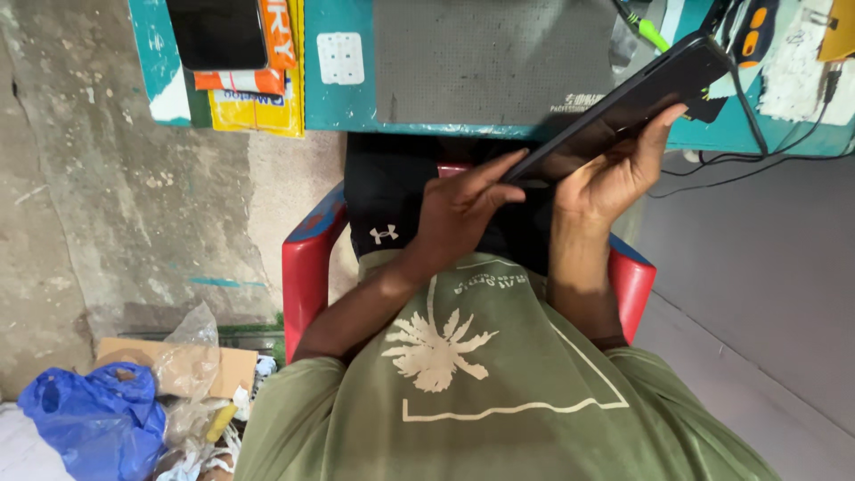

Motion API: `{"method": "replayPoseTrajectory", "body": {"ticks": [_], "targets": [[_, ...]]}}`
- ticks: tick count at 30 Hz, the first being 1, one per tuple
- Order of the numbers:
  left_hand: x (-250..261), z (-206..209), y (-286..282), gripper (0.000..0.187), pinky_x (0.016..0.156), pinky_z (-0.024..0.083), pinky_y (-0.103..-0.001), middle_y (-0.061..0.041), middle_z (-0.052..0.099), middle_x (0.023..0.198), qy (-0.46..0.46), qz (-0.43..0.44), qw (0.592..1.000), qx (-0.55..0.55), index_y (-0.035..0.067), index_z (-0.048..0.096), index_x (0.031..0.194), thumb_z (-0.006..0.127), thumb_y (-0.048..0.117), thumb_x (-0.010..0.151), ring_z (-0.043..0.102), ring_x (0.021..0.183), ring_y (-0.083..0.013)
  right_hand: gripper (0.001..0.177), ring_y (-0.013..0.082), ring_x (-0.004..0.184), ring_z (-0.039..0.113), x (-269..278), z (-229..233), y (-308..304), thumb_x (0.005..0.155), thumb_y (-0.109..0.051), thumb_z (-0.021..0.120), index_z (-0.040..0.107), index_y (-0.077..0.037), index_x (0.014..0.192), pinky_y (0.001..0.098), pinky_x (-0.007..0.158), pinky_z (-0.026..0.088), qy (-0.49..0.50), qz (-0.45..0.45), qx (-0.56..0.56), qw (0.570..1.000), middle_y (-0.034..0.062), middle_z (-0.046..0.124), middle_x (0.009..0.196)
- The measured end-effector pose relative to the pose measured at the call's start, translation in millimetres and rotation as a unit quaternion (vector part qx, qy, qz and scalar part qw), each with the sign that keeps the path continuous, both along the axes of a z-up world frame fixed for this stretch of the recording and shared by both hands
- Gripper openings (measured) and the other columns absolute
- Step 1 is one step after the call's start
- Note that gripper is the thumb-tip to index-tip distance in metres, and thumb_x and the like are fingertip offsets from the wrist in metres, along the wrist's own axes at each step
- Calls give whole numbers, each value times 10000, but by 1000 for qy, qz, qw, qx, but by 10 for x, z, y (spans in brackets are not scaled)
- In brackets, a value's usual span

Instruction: The person applies a substance from a small tube onto a phone backplate using a brush applicator. They then place the backplate onto a smartphone chassis, press it into place, and test the device by turning it on.

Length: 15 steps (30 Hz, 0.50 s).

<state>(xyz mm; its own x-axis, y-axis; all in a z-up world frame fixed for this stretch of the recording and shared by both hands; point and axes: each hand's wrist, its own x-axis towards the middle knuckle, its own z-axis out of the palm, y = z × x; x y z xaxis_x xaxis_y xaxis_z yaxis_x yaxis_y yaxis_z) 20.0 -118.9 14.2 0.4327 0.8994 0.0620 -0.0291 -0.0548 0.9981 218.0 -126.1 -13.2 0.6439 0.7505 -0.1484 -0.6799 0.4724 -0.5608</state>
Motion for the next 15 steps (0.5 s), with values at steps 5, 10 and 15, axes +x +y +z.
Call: {"method": "replayPoseTrajectory", "body": {"ticks": [5, 10, 15], "targets": [[237, -210, -107, 246, 774, 594, -213, -67, 792, 949, -34, 95, 995, -8, 10, 725, 1227, 752, 82, 993, 708, 840, -60, 330, 152, 1109, 690, -43, -1, 86, 1051, -295, 693, 668, -63, 1285, 274, 967, 552, 33, 1, 16, 999, 26, 723, 1221], [268, -192, -38, 234, 781, 579, -215, -47, 779, 945, -78, 118, 989, -35, -4, 730, 1215, 729, 124, 1019, 696, 833, -65, 335, 134, 1066, 695, -95, 36, 142, 1052, -294, 684, 654, -79, 1308, 266, 985, 554, 34, 9, 44, 998, 28, 722, 1232], [436, -361, -104, 292, 930, 630, -297, -46, 748, 1027, -265, 96, 929, -241, -41, 679, 1182, 658, 198, 1017, 724, 952, -104, 378, 171, 1112, 691, -153, 88, 235, 1070, -317, 665, 629, -51, 1337, 287, 1002, 550, 25, 16, 37, 999, 52, 718, 1248]]}}
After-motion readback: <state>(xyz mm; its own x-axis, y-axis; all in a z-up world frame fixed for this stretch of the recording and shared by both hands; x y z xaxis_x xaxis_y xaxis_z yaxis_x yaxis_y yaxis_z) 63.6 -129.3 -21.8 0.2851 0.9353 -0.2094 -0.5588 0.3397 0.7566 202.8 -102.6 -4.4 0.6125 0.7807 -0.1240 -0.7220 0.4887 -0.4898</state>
